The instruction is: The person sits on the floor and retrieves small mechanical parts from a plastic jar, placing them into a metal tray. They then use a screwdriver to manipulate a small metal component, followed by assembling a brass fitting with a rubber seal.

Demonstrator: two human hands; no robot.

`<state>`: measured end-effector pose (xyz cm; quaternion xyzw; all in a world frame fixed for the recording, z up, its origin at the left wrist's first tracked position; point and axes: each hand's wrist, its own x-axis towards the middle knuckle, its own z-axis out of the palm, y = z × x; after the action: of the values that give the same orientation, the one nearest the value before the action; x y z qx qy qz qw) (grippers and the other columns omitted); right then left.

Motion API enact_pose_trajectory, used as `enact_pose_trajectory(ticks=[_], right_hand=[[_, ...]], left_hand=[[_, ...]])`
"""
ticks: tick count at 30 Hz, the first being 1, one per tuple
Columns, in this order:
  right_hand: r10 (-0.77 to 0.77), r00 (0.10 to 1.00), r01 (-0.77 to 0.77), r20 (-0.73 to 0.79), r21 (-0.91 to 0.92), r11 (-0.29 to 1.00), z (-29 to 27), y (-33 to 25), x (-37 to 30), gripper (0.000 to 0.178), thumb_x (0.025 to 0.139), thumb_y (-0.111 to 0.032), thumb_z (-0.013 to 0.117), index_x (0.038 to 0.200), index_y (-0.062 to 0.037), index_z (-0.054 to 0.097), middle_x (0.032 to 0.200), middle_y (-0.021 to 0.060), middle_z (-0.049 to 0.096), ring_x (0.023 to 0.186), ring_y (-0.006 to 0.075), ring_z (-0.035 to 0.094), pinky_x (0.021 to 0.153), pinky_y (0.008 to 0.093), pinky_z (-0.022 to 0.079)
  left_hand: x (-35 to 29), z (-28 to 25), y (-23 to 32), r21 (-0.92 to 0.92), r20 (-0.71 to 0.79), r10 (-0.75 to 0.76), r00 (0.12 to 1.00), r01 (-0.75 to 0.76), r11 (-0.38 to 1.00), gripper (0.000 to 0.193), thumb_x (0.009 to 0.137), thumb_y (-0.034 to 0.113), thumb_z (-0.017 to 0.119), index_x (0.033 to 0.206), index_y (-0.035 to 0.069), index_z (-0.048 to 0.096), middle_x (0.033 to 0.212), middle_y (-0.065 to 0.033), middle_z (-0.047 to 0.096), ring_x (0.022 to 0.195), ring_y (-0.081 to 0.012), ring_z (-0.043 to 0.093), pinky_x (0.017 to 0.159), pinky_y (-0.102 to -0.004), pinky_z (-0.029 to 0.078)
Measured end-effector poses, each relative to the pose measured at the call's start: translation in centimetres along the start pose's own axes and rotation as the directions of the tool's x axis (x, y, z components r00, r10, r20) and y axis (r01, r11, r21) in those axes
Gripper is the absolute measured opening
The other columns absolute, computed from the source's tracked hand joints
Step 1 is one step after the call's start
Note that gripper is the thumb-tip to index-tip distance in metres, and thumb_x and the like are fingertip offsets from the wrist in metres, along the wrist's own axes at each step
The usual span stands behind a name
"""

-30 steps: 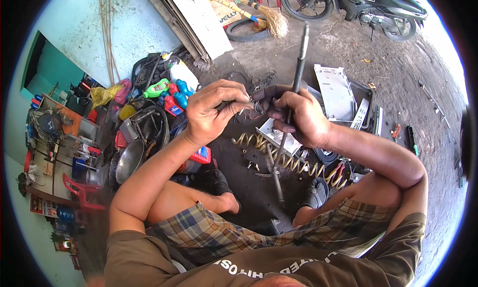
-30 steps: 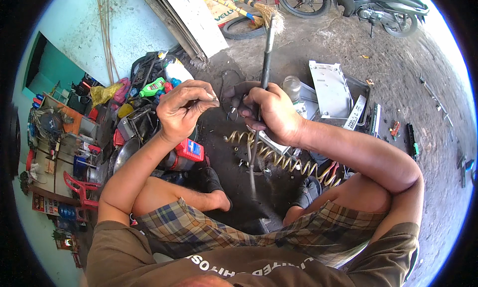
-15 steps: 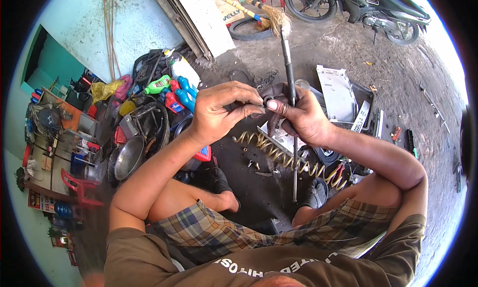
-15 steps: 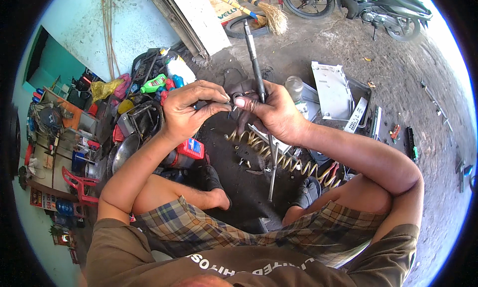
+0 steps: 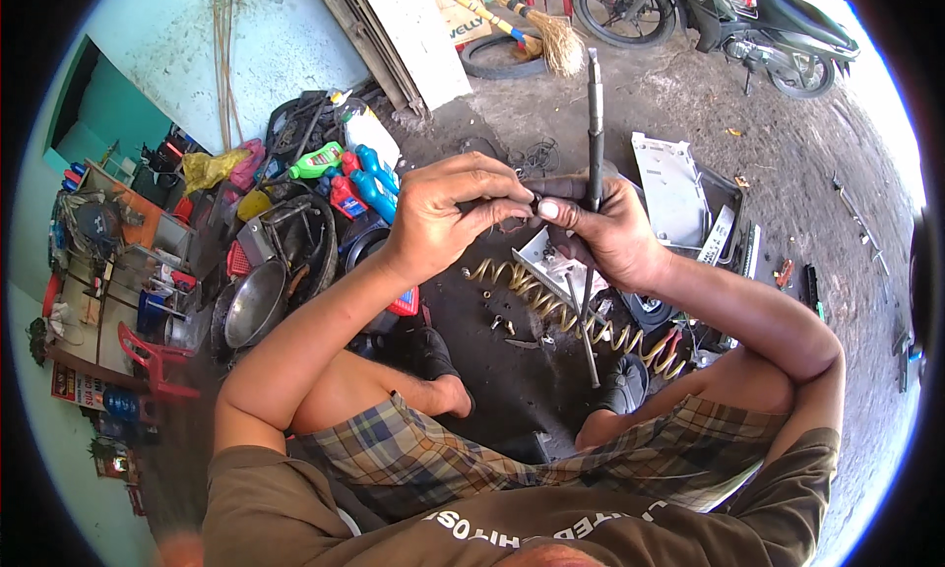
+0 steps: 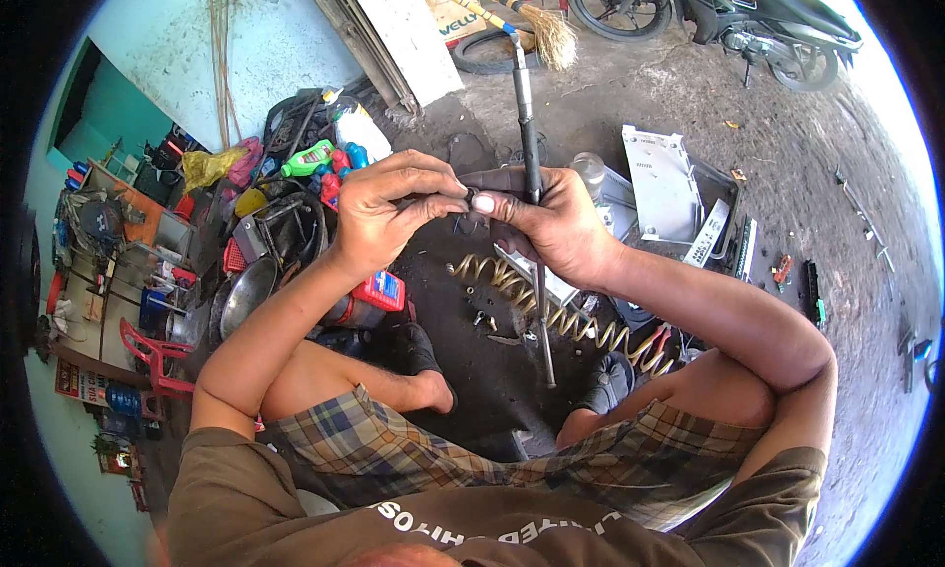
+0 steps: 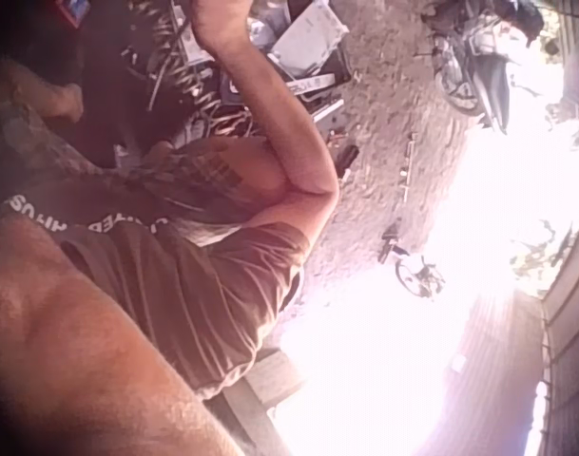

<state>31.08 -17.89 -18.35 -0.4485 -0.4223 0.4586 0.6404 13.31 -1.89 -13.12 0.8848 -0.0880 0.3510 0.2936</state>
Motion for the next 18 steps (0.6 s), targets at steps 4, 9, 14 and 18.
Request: enact_pose_trajectory(ticks=[4,9,14,18], right_hand=[[0.011,1.0,-0.011,0.008,0.027,1.0,0.8,-0.7,-0.3,0.033,0.103,-0.027,0.076,0.125,-0.0025,0.075,0.076,0.0001,0.069,0.053,0.0038,0.053,0.046,0.0216,0.037],[0.056,0.998,-0.057,0.033,0.043,0.997,0.3,-0.7,-0.4,0.033,0.105,-0.025,0.073,0.128,-0.0018,0.074,0.077,0.0018,0.069,0.052,0.0034,0.052,0.044,0.0213,0.035],[0.075,0.996,-0.077,0.038,0.057,0.995,0.4,-1.2,-0.6,0.034,0.105,-0.024,0.073,0.13,-0.0016,0.073,0.076,0.0016,0.069,0.052,0.0037,0.053,0.044,0.0218,0.035],[0.039,0.999,-0.039,0.005,0.067,0.997,0.3,-0.5,-0.3,0.033,0.104,-0.022,0.073,0.131,-0.0014,0.073,0.076,0.0016,0.069,0.054,0.0053,0.057,0.045,0.022,0.037]], left_hand=[[-0.3,-0.3,-0.3,-0.084,0.009,-0.069,0.998,0.069,0.994,0.02,0.083,-0.006,0.083,0.103,-0.001,0.08,0.102,-0.0109,0.075,0.092,-0.018,0.073,0.077,-0.0304,0.061],[-0.2,-0.3,-0.3,-0.028,0.047,-0.014,0.999,0.016,0.999,0.022,0.083,-0.006,0.084,0.104,-0.001,0.08,0.103,-0.0111,0.075,0.093,-0.0184,0.073,0.078,-0.0309,0.062],[0.0,-0.5,-0.2,0.082,0.05,0.049,0.998,-0.053,0.995,0.027,0.081,-0.005,0.086,0.107,-0.001,0.08,0.104,-0.0117,0.077,0.095,-0.0177,0.075,0.079,-0.03,0.063],[0.1,0.0,1.3,0.021,-0.008,-0.126,0.992,0.126,0.992,0.027,0.084,-0.007,0.085,0.109,-0.002,0.079,0.105,-0.0125,0.079,0.097,-0.0176,0.077,0.082,-0.0295,0.066]])
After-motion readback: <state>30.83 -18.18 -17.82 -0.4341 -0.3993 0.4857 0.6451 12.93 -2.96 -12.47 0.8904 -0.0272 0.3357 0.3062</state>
